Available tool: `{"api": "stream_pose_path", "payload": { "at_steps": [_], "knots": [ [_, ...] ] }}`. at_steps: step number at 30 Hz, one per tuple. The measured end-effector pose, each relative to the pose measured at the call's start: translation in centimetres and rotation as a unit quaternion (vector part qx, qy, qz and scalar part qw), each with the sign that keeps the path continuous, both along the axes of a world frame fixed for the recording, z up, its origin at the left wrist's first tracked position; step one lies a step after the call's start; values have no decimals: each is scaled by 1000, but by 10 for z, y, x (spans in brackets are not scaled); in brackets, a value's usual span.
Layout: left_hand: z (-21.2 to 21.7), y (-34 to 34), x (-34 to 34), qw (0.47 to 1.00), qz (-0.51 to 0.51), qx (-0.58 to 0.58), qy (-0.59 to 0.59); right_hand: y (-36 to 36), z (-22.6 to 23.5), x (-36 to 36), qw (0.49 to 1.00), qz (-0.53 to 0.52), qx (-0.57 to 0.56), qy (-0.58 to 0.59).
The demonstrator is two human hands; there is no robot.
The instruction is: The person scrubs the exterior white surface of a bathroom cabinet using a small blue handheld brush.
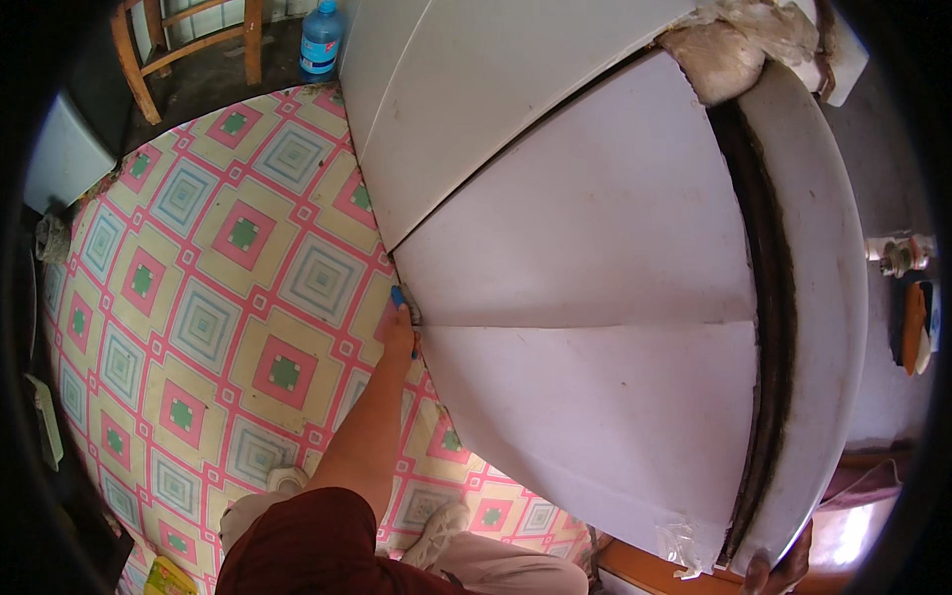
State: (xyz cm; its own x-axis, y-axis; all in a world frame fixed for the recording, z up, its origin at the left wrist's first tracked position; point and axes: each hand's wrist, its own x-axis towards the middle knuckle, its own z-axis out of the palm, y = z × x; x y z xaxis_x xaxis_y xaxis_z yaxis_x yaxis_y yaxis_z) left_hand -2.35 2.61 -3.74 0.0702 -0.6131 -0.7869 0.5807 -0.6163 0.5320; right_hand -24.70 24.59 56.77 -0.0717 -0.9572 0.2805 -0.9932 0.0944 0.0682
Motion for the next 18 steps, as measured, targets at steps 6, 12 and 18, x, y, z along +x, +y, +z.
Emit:
{"api": "stream_pose_path", "payload": {
  "at_steps": [6, 12, 18],
  "knots": [
    [40, 9, -15, 998, 60, -22, 0, -2, 0, 0, 1000, 14, -5, 17],
    [108, 19, -19, 990, 96, -105, 3, -18, -10, 20, 996, 65, 13, -56],
    [218, 29, -13, 965, 108, -233, 62, -29, -17, 48, 985, 98, 3, -142]
  ]
}}
